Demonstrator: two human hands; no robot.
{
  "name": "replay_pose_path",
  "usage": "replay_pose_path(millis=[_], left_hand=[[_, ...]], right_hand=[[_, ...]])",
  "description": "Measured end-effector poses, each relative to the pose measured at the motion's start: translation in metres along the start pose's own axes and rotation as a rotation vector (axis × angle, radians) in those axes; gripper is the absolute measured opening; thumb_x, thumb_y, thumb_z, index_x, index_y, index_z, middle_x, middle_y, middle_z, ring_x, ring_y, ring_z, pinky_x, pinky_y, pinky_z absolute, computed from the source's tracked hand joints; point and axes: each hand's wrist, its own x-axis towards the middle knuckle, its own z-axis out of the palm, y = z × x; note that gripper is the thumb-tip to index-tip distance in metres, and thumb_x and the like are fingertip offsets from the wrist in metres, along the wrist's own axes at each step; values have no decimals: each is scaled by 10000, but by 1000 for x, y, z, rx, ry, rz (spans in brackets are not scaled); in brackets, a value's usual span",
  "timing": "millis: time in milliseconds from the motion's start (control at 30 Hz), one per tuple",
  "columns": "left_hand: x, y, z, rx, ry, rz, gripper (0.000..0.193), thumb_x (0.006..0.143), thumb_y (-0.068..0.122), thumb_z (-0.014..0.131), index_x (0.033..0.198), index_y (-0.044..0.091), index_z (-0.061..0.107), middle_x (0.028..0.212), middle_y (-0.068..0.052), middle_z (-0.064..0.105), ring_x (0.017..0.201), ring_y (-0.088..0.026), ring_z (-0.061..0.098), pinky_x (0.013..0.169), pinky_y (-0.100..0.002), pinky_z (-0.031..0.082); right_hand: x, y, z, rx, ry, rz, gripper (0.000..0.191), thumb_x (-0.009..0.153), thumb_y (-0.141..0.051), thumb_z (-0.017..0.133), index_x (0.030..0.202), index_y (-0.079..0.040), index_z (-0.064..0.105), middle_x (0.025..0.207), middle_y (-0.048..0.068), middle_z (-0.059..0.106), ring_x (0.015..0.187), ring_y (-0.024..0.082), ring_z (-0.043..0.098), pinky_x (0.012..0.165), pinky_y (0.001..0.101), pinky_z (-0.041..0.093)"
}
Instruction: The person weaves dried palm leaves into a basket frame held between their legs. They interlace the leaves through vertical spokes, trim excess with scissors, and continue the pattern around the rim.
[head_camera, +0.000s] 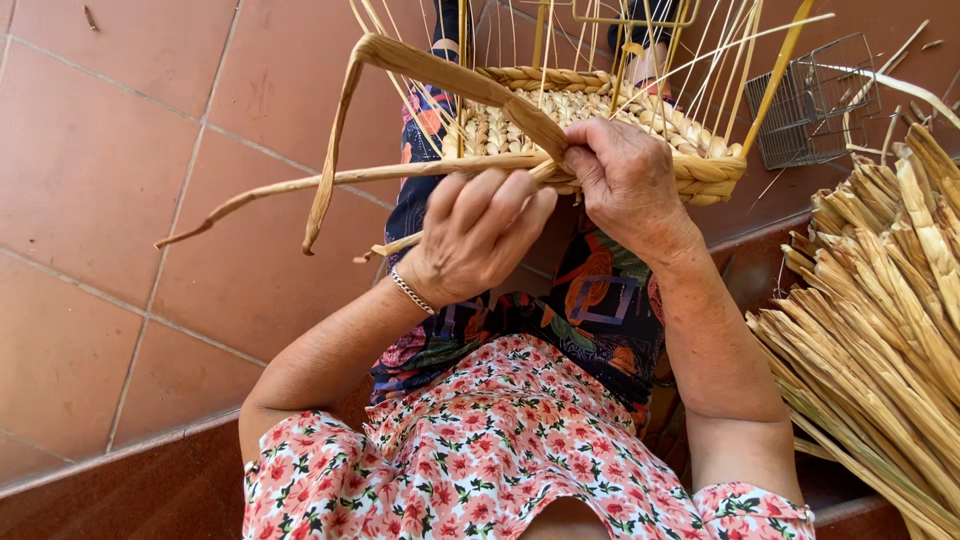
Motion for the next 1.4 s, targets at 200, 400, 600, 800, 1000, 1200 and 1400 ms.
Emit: replay_pose_path(millis=[200,400,600,800,1000,1200,1400], left_hand=[[18,-23,75,-350,-397,-484,110,988,93,640,1028,7,583,764,-118,642,656,-269,633,564,-397,484],[30,-32,87,-642,-37,-599,188,952,162,665,879,33,550,678,-115,655,574,-257,674,512,-390,521],[16,-8,24,-1759,-57,-1323,293,1048,231,437,1015,14,631,882,-158,765,811,-229,791,769,-385,673],[-4,26,1,-1175,-293,-732,218,1092,201,608,1200,23,672,1112,-127,791,899,-279,741,796,-338,600],[1,-21,-2,-596,-318,-401,467,907,160,778,1299,-6,586,1129,-122,628,1048,-300,610,892,-431,496],[-8,-25,9,-87,-320,-189,218,942,144,747,1103,90,611,1293,-102,509,1270,-276,463,1049,-462,391],[-19,-15,6,-416,-670,-590,161,1027,158,607,1168,81,601,1093,-94,622,1071,-254,636,864,-390,516]], right_hand=[[1,-7,-14,135,-57,-1,150,1000,-33,690,1146,-17,665,907,114,701,810,234,698,718,359,553],[-1,-8,-11,177,0,70,171,981,6,703,1145,-4,654,969,124,732,873,218,731,758,336,585],[-3,9,7,324,58,191,149,995,-11,712,1113,-47,627,997,60,758,914,153,766,756,285,641],[0,10,22,24,138,37,59,976,-52,786,976,-100,752,823,57,739,728,155,685,641,324,546],[-4,6,4,59,8,-190,120,969,-121,777,1084,-89,779,928,58,770,776,206,596,734,365,515],[-4,2,27,-78,170,-31,119,1004,-156,801,915,-89,757,742,50,697,701,210,594,671,385,490],[-1,-4,36,-142,236,42,163,967,-151,817,862,-70,723,680,61,621,672,226,593,623,404,465]])
